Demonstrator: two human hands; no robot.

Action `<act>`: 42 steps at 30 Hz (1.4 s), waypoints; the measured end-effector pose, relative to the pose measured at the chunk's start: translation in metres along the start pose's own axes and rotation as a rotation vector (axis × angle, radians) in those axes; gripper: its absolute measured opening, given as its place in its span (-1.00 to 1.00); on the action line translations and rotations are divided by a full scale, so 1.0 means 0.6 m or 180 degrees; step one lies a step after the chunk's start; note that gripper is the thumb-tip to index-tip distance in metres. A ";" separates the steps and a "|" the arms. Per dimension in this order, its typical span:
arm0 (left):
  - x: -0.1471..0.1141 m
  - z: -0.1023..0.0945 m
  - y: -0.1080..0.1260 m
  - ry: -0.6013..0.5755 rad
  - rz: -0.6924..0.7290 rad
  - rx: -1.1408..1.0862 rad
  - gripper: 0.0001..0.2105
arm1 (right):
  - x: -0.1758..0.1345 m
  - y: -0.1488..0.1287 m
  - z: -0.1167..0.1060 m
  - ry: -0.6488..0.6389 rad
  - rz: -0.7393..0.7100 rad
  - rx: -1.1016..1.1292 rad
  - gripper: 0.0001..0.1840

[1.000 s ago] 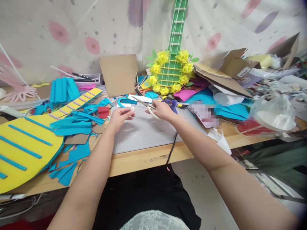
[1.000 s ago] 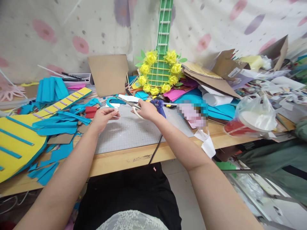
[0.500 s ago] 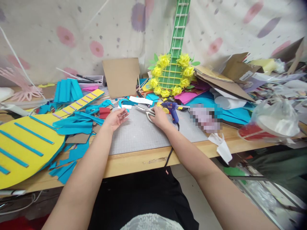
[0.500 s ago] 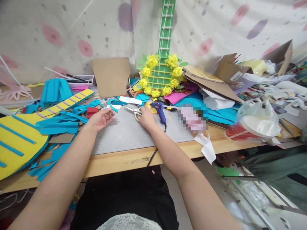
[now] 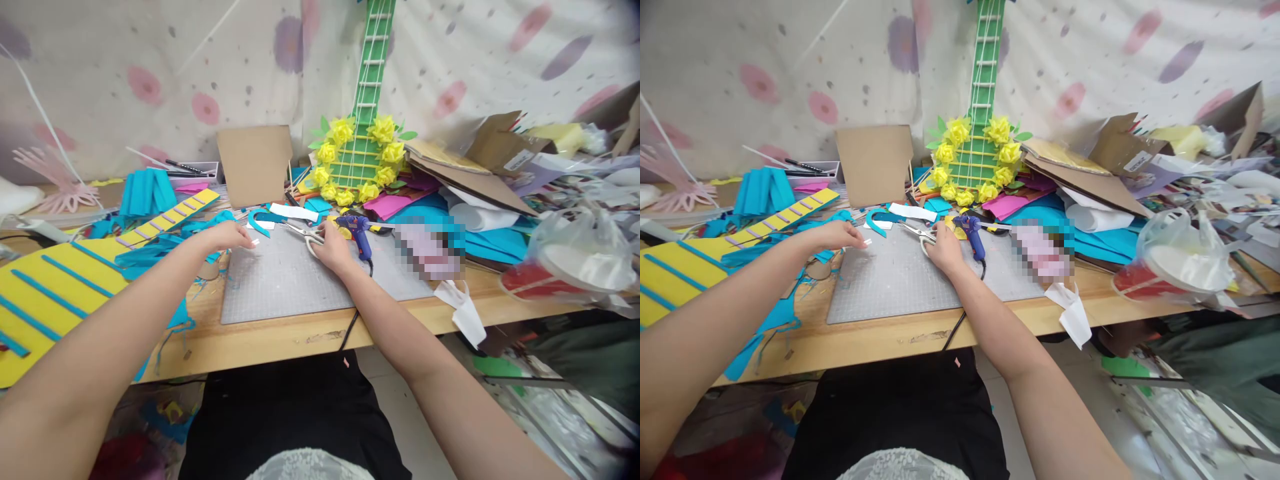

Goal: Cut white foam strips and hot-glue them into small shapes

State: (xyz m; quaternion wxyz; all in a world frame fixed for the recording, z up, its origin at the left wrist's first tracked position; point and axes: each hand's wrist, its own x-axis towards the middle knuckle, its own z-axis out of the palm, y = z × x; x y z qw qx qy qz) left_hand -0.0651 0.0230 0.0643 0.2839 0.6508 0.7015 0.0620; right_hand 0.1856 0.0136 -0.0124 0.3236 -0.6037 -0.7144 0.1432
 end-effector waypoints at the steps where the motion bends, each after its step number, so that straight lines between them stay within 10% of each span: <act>1: 0.003 0.001 0.002 -0.0092 0.0066 0.0225 -0.89 | -0.001 -0.001 0.000 -0.0008 0.0024 0.0023 -0.66; 15: 0.020 0.057 0.000 0.0757 0.1606 0.1432 -0.93 | -0.006 -0.013 -0.009 0.0058 0.0216 0.0080 -0.70; 29: 0.023 0.018 -0.051 0.1831 0.0714 -0.1208 -0.86 | -0.008 -0.016 -0.004 0.0073 0.0094 0.0081 -0.72; 42: 0.006 0.031 -0.061 0.1314 0.0330 -0.2567 -0.75 | -0.001 -0.018 0.005 -0.0088 -0.0047 -0.0813 -0.73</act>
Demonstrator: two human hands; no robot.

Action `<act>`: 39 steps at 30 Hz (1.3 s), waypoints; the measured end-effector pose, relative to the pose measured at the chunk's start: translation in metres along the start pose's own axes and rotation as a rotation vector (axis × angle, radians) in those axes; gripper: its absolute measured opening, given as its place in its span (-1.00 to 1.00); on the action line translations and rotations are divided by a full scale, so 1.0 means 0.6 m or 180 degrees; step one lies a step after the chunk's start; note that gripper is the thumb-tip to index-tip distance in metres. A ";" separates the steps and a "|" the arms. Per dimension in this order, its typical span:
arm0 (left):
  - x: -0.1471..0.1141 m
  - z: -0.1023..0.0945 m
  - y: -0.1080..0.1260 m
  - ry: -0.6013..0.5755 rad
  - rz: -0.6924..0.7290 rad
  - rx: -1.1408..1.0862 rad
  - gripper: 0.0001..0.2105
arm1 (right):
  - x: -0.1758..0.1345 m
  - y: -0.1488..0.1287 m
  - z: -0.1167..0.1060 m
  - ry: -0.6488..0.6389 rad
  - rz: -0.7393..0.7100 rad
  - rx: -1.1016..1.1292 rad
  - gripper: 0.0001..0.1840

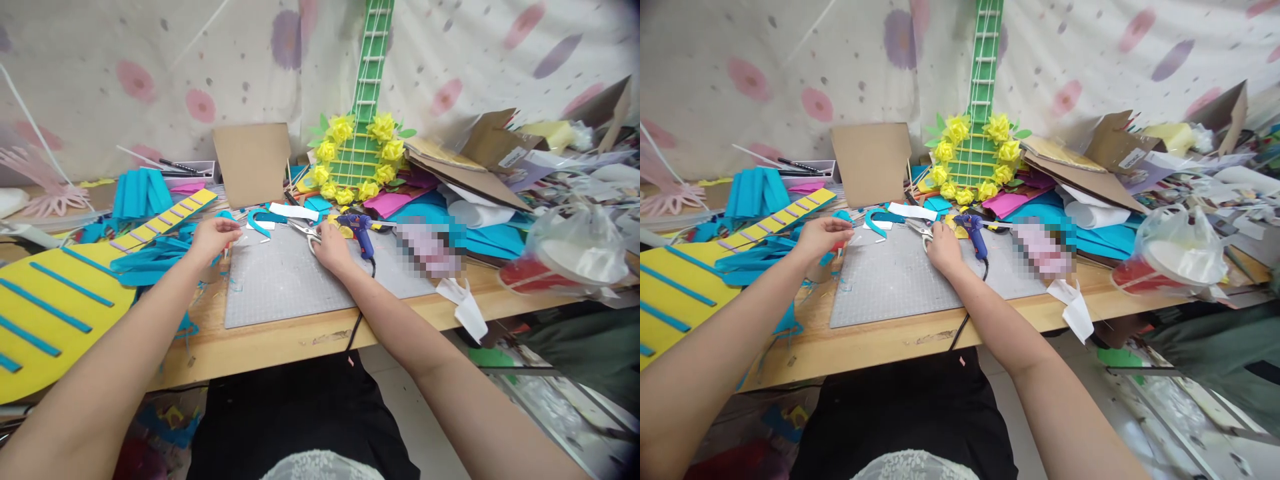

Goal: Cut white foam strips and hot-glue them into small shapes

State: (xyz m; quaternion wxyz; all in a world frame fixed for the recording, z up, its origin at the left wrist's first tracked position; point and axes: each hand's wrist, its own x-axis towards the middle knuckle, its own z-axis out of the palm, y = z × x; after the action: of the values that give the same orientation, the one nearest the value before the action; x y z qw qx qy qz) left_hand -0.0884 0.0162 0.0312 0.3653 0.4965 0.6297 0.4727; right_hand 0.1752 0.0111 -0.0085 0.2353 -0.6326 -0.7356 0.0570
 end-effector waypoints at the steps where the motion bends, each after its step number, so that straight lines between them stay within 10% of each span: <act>1: -0.003 0.004 0.001 -0.0053 -0.0041 -0.0046 -0.74 | 0.000 -0.002 -0.001 -0.0036 0.0032 -0.0092 -0.72; 17: 0.012 0.027 -0.016 -0.0346 0.0027 -0.0074 -0.70 | 0.016 -0.047 -0.031 -0.0304 -0.0421 -0.0537 -0.71; 27: 0.008 0.029 -0.023 -0.0398 0.0097 0.0176 -0.78 | 0.050 -0.152 0.068 -0.0567 -0.1353 0.0043 -0.79; 39: 0.031 -0.097 0.046 0.0348 0.0150 0.2565 -0.77 | 0.060 -0.149 0.078 -0.0668 -0.1385 0.0012 -0.84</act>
State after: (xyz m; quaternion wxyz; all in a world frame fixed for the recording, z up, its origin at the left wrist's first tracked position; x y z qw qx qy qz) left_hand -0.1391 0.0225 0.0743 0.0966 0.5883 0.7715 0.2220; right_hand 0.0716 0.0384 -0.0056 0.1654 -0.4495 -0.8749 0.0717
